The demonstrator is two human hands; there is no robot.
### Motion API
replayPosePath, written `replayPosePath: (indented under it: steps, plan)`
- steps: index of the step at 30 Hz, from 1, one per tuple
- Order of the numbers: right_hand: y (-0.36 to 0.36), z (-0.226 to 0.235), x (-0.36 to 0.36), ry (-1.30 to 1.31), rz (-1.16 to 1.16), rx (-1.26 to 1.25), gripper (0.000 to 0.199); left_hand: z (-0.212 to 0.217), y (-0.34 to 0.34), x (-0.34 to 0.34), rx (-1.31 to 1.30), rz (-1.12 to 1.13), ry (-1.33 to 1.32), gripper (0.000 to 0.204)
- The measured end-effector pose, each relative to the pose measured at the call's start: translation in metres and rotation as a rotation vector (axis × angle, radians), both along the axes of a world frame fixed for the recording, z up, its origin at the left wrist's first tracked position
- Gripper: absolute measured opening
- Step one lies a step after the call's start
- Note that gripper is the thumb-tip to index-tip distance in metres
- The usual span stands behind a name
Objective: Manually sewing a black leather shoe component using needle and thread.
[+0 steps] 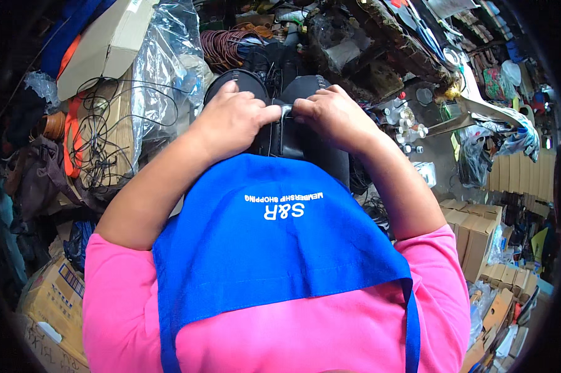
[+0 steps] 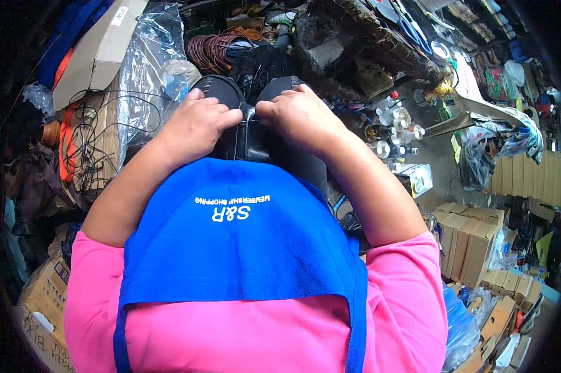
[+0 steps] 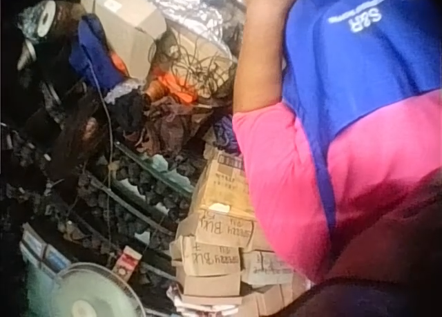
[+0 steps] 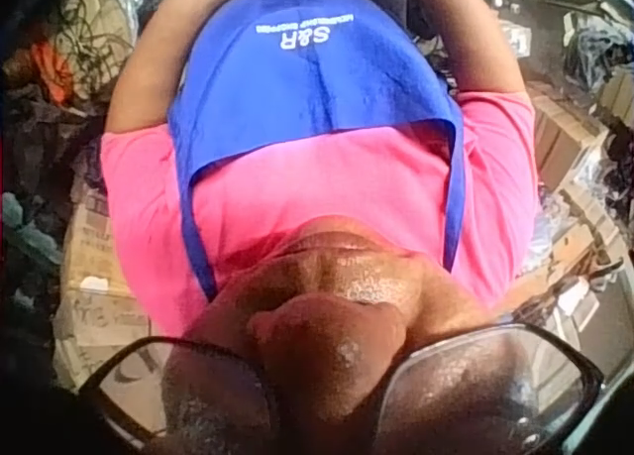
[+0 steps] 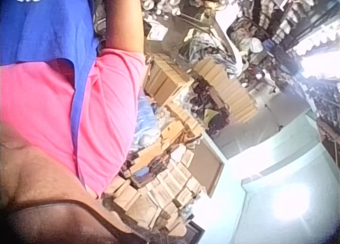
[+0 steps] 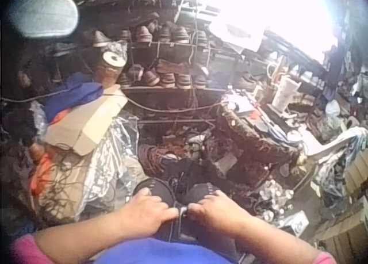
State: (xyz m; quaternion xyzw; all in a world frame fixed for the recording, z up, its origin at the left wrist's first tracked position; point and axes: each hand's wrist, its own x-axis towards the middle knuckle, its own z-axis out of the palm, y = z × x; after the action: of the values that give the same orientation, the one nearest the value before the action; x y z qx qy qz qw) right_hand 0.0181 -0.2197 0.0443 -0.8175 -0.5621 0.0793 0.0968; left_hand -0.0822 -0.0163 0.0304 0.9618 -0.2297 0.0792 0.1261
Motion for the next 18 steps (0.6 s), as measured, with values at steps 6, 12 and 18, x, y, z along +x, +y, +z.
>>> replayPosePath:
  steps: [6,12,18]
  plan:
    - [-0.069,-0.018,0.034,0.167,-0.291,0.035,0.008,-0.011,0.082,-0.044,-0.183,0.331,0.147,0.012]
    - [-0.042,-0.027,0.033,1.357,-0.635,1.037,0.028,0.007,0.068,-0.022,-1.634,0.32,0.193,0.01]
    - [-0.01,-0.011,0.021,1.655,-0.453,1.074,0.02,0.014,0.045,0.0,-2.028,-0.004,0.504,0.019]
